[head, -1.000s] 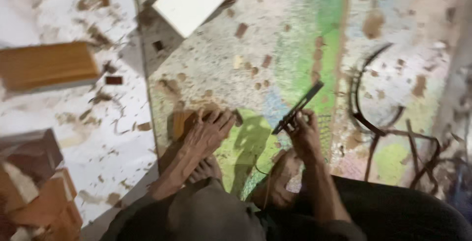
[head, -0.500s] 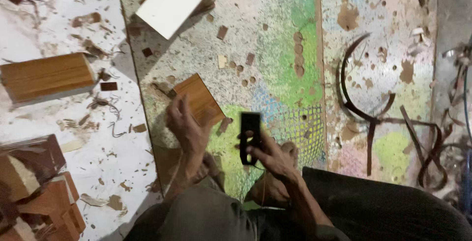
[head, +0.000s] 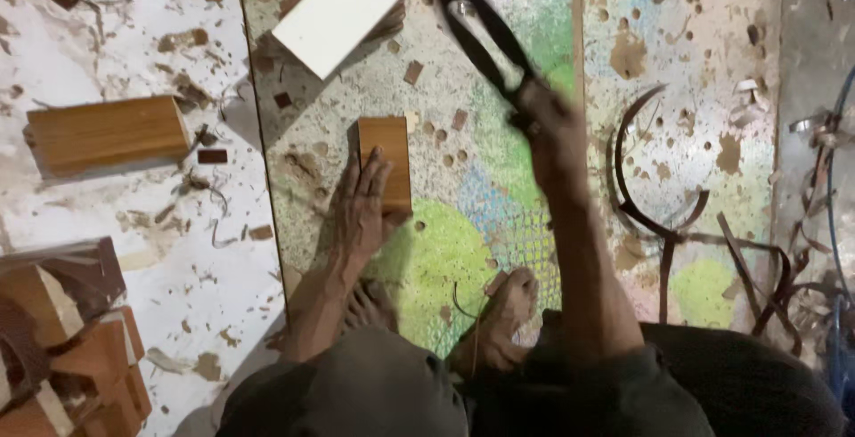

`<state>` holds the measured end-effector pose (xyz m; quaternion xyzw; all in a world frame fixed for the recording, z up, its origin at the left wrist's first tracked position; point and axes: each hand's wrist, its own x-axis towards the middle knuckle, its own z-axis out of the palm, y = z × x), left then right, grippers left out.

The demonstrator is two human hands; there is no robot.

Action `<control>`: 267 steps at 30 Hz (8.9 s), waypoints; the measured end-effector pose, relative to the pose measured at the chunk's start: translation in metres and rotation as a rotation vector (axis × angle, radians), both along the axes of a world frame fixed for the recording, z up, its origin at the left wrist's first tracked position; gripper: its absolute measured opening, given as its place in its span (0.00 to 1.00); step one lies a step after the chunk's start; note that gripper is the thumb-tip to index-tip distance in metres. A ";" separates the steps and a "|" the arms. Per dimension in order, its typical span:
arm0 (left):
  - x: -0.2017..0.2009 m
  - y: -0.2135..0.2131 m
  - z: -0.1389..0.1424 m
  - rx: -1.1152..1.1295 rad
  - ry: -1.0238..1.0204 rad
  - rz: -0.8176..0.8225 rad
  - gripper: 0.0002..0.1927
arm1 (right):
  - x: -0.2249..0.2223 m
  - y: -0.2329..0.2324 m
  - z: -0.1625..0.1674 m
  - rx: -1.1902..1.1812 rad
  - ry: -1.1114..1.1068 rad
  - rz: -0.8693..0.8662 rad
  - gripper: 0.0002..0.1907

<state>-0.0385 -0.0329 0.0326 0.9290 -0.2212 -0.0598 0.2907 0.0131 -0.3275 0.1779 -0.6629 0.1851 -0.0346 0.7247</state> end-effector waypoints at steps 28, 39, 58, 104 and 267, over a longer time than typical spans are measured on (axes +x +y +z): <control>-0.003 0.003 0.011 -0.011 -0.206 -0.089 0.23 | -0.116 0.092 -0.124 -0.647 0.321 0.243 0.12; 0.064 -0.014 0.029 -0.226 -0.377 0.269 0.23 | -0.082 -0.002 -0.040 -0.104 0.092 -0.165 0.16; 0.031 -0.019 -0.040 -0.225 -0.018 0.126 0.17 | -0.052 0.130 -0.118 -1.296 0.440 0.548 0.31; 0.026 0.027 -0.005 -0.047 -0.163 -0.261 0.15 | -0.025 0.084 -0.109 -1.264 -0.250 0.987 0.33; -0.014 0.014 -0.011 -0.183 0.003 0.082 0.42 | -0.044 0.126 -0.155 -0.927 0.092 0.122 0.14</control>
